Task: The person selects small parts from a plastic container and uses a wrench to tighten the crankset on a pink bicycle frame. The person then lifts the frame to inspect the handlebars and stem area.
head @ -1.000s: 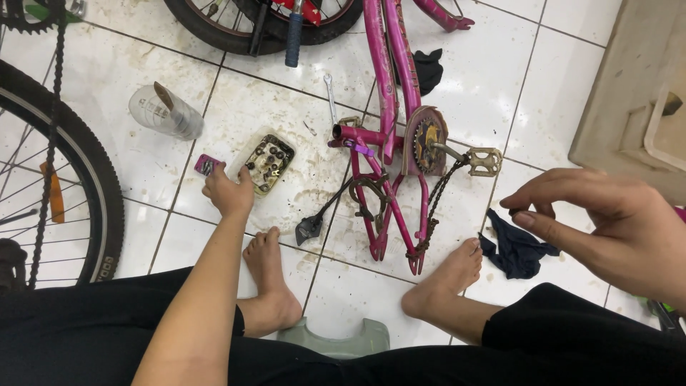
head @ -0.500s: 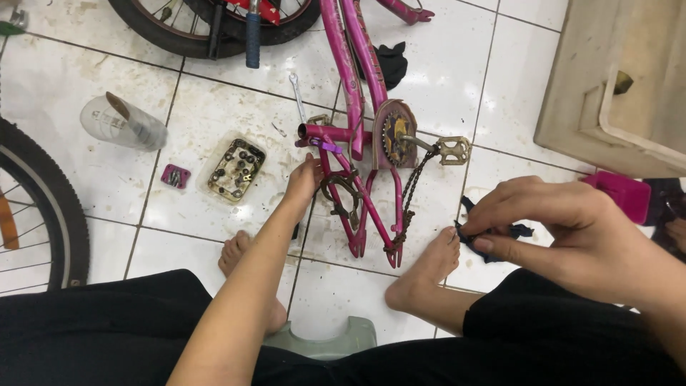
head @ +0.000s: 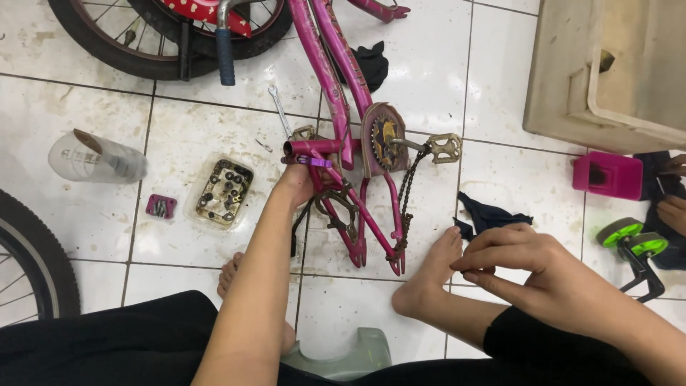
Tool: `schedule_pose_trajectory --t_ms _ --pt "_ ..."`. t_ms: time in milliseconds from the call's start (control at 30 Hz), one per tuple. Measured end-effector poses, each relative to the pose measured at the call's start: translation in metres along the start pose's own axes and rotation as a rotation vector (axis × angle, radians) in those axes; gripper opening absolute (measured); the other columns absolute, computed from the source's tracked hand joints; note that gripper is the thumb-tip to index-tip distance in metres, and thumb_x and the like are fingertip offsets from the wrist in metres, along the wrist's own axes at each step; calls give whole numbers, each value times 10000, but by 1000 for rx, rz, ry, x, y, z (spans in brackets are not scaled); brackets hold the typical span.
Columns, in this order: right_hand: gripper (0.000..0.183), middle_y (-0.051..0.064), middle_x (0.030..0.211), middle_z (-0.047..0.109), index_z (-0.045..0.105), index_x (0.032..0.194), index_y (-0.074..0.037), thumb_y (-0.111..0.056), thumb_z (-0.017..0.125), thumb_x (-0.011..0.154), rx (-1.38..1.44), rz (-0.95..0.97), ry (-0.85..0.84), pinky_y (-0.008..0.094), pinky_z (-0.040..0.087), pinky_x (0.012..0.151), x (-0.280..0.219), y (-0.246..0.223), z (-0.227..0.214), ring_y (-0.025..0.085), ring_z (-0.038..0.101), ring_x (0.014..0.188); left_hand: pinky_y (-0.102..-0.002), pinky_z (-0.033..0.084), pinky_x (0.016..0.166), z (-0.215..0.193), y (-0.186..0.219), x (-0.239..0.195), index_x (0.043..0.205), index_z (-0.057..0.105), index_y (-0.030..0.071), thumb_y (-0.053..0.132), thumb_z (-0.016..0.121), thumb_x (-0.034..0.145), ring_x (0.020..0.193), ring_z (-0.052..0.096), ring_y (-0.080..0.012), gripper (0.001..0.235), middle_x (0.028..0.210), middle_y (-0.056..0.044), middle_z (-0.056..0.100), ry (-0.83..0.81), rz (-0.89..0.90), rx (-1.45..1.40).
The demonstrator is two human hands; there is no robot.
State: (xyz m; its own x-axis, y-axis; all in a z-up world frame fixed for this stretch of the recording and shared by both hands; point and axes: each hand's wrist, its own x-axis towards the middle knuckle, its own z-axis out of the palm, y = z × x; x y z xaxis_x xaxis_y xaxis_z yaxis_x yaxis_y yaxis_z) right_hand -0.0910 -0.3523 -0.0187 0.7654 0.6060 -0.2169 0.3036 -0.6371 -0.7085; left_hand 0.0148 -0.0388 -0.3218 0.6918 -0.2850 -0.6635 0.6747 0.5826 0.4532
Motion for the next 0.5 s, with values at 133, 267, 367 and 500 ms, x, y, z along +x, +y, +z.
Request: schedule_pose_trajectory --t_ms 133,267,367,500 --pt "194 2 1001 847 821 1027 -179 -182 702 874 37 -9 -29 326 571 808 -4 22 21 169 816 892 -415 622 678 -3 -9 13 952 659 57 231 462 1086 712 700 -247 295 837 -120 709 19 -10 -91" --pt "205 -62 1062 828 816 1052 -240 -239 714 874 -102 -10 -86 352 462 869 -6 46 34 131 751 1035 -417 633 646 8 2 -6 1350 463 180 567 358 1019 630 710 -267 520 789 -168 715 35 13 37" --pt "193 -89 1068 819 823 1036 -256 -260 725 870 -138 12 -113 356 424 873 -3 54 40 110 735 1056 -435 629 730 -1 -8 4 1283 468 195 484 306 1081 730 720 -279 388 853 -163 726 65 19 114" --pt "168 -90 1006 805 835 997 -241 -286 730 874 -167 14 -130 356 402 857 5 48 42 112 746 924 -303 617 516 3 -9 15 1428 591 205 551 371 1027 533 630 -141 573 758 -48 690 103 128 -7"
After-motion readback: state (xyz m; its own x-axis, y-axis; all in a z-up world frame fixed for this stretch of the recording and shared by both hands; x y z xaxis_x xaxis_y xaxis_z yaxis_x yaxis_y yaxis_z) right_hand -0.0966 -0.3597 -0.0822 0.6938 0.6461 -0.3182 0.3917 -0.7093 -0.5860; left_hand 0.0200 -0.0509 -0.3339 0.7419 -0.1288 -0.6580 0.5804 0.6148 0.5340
